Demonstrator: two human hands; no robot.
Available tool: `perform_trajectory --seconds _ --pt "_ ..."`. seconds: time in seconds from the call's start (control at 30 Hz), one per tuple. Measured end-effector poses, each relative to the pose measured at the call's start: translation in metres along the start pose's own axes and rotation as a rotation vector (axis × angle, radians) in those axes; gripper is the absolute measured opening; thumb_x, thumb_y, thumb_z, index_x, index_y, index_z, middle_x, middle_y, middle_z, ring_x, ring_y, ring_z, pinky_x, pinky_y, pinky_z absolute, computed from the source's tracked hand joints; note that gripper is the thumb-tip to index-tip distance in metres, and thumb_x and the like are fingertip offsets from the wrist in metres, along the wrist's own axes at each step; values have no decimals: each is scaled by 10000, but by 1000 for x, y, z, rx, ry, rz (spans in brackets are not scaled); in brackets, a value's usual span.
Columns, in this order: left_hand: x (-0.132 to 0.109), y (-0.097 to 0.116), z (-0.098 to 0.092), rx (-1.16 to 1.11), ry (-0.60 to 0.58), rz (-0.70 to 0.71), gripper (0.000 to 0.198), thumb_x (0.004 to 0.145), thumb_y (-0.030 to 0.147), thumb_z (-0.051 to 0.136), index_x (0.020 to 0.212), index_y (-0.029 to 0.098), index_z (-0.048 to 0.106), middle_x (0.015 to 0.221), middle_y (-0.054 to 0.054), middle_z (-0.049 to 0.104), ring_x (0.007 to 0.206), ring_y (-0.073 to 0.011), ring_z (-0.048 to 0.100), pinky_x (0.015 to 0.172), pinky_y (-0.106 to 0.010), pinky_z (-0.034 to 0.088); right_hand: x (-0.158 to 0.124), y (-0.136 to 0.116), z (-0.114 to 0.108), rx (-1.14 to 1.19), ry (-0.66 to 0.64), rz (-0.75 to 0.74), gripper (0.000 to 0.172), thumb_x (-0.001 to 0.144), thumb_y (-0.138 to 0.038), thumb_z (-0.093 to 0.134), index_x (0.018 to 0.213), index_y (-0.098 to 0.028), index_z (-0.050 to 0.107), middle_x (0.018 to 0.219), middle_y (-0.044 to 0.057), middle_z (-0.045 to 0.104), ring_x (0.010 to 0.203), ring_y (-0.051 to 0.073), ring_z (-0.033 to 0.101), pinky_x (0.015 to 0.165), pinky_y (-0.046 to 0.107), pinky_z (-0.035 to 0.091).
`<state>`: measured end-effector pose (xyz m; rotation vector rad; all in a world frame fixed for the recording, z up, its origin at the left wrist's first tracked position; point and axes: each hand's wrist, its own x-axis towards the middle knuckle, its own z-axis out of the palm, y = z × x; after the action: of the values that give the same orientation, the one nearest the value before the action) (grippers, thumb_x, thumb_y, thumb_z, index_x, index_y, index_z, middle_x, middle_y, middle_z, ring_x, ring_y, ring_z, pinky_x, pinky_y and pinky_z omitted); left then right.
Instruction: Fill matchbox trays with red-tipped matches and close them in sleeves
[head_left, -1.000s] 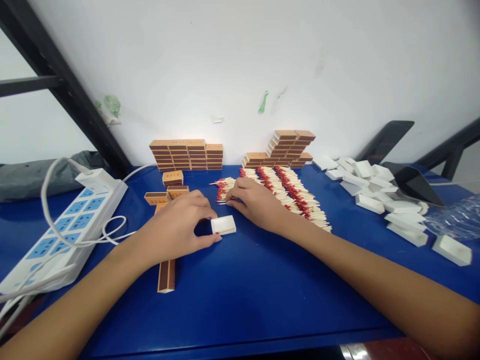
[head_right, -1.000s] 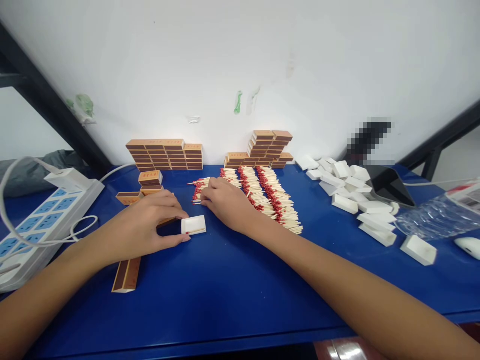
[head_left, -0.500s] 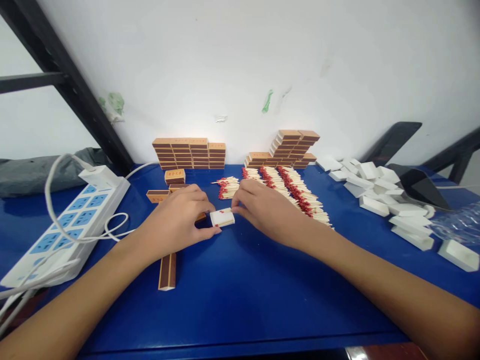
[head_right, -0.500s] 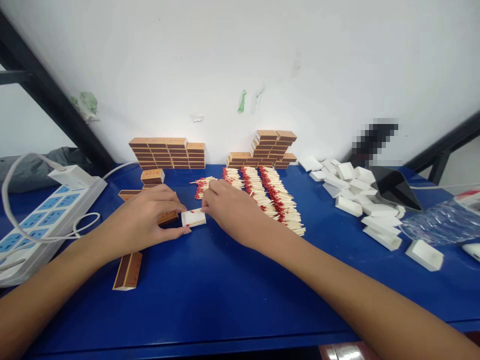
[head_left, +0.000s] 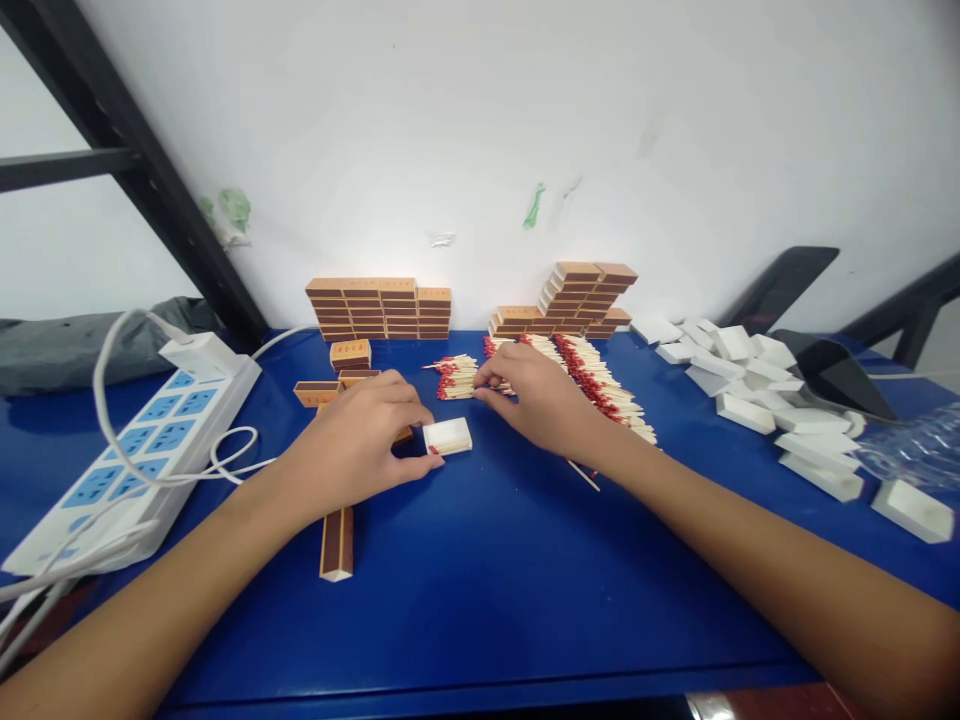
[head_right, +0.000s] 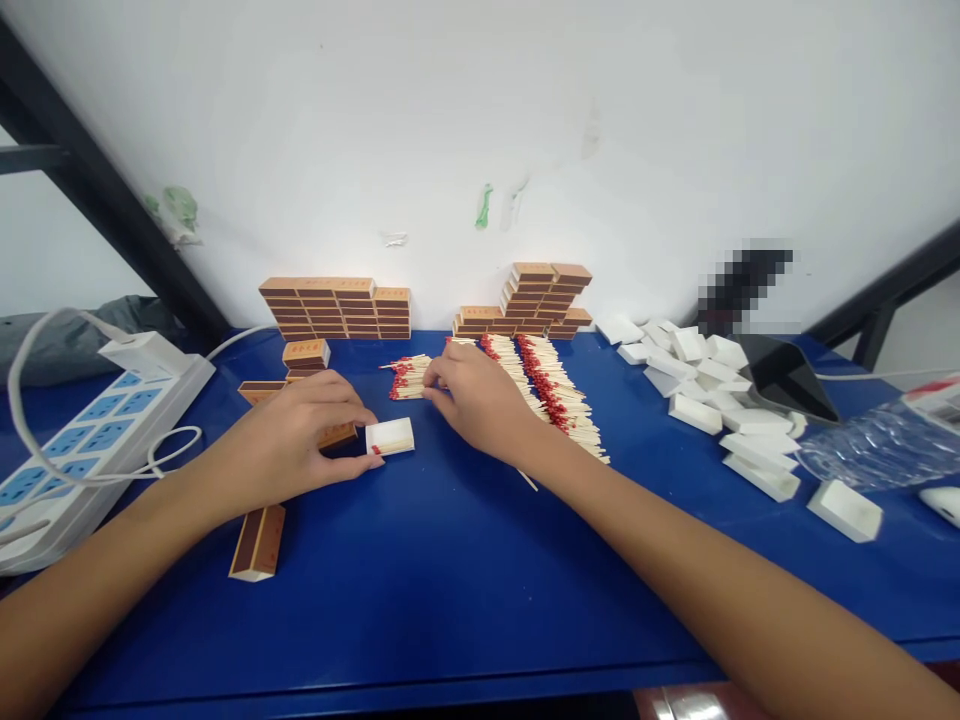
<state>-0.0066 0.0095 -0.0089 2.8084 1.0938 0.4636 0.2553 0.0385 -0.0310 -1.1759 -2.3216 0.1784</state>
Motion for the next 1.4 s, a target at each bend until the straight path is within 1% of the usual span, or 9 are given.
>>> perform_trajectory --seconds 0.07,0.17,0.37,0.6,0.73,0.87,1.0,1.13,1.4 --pt "0 -1 1 1 10 3 295 921 422 812 1062 164 813 973 -89 753 985 -288 655 830 -423 525 3 10 4 -68 -36 20 32 996 -175 706 966 -174 716 1008 92 680 993 246 608 879 374 468" --pt "0 -2 2 -8 16 4 295 920 419 814 1065 162 814 982 -89 758 990 -288 656 834 -422 524 4 14 8 -123 -105 21 81 1016 -190 686 945 -165 717 1004 103 676 993 253 595 883 381 468" --pt "1 -2 1 10 13 15 265 913 413 824 1017 168 819 940 -81 750 955 -277 652 810 -403 512 0 4 4 -171 -188 -22 165 1079 -206 583 975 -149 697 1058 132 673 1049 271 590 926 398 481" --pt "1 -1 0 11 4 7 271 907 407 833 1024 164 815 940 -81 752 956 -277 653 808 -401 516 -1 -11 10 -142 -136 -41 142 1062 -168 597 949 -156 682 1036 121 671 1038 267 599 926 398 495" --pt "2 -3 0 5 -5 1 260 912 412 826 1023 177 811 941 -75 753 957 -271 652 806 -393 518 0 -10 15 -92 -105 -33 76 1041 -171 646 979 -162 690 1053 112 666 1041 258 600 925 390 490" --pt "2 -5 2 8 4 6 261 914 421 821 1010 178 811 934 -76 750 952 -272 648 807 -401 516 2 -6 17 -63 -109 -38 111 1040 -154 639 938 -169 679 1027 102 664 1023 249 592 925 385 481" --pt "2 -6 2 -4 15 3 241 910 417 825 992 191 812 924 -71 750 949 -271 649 804 -396 512 2 -4 18 -43 -74 -49 48 1023 -150 667 988 -180 681 1055 96 660 1040 248 588 928 375 471" --pt "1 -5 1 -1 13 -1 245 904 411 832 1003 187 811 927 -72 751 953 -272 650 802 -396 510 2 -5 19 -46 -86 -57 130 1053 -147 609 954 -176 688 1017 95 647 986 235 580 887 360 465" --pt "1 -5 0 8 17 -1 237 911 403 824 1012 189 814 925 -71 749 947 -268 644 795 -397 515 -1 -8 2 -48 -69 -85 179 1063 -106 562 940 -176 671 1019 100 659 1000 239 585 887 365 475"
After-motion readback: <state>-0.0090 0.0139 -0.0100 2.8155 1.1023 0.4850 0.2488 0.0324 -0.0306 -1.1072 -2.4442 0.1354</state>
